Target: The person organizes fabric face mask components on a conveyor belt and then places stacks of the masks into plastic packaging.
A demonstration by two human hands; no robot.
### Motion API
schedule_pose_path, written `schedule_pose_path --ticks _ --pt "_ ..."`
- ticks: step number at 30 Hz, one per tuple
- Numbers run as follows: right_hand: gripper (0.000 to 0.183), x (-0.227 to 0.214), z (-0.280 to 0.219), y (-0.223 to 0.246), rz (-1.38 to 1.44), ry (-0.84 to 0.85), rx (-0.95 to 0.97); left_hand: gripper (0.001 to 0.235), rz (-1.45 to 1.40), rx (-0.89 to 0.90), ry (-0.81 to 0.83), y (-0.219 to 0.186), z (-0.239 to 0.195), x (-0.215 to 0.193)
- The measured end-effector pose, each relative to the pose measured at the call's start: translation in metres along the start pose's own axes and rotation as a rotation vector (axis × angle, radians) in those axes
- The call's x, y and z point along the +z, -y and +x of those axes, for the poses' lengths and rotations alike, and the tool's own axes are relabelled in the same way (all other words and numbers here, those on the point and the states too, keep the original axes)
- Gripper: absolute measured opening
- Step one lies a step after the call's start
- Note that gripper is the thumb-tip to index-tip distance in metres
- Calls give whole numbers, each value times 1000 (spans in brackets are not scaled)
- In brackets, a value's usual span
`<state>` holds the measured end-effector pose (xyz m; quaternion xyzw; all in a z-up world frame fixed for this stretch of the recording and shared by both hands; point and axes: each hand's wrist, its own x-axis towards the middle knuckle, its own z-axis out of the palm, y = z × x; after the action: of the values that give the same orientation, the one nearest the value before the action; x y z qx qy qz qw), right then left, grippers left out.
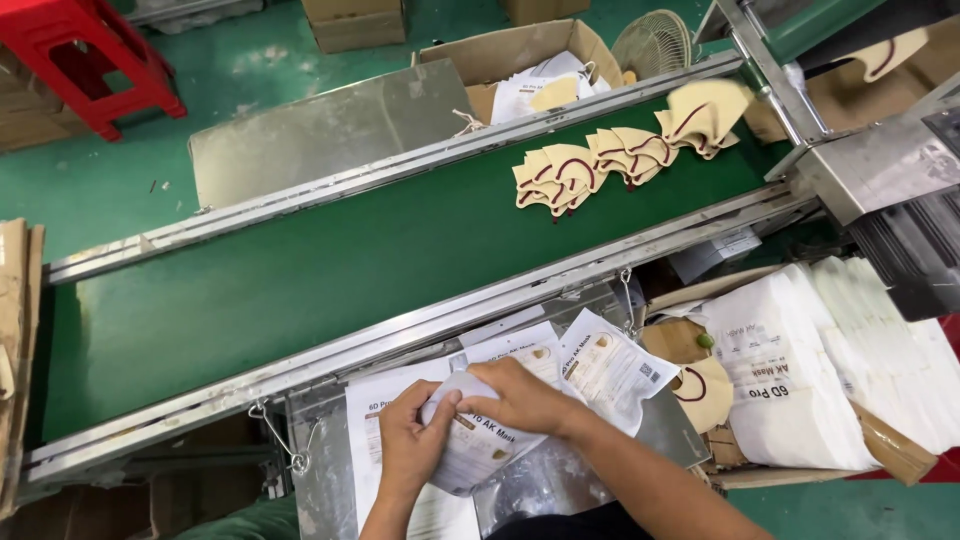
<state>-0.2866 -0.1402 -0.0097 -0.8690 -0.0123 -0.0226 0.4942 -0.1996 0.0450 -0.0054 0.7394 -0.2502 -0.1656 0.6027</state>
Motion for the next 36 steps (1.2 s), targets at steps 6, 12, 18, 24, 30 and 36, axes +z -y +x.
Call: schedule_pose_path --ticks 6,12,18,24,30,36 --pt "34 20 -52 6 264 99 249 13 -19 -64 -6 32 -7 -11" --pt "33 -51 -112 -9 138 -65 954 25 -401 -376 -268 80 3 -17" --pt "85 -86 -137 -117 -814 -491 462 77 -715 -780 -310 122 33 92" --pt "64 -106 -100 -131 -507 -456 903 50 -15 -152 -291 88 51 125" --pt "65 -118 63 -78 -629 -590 101 33 -381 -218 -183 57 83 91" --pt "67 -109 198 -126 -929 -417 337 28 -573 -186 -219 88 118 48"
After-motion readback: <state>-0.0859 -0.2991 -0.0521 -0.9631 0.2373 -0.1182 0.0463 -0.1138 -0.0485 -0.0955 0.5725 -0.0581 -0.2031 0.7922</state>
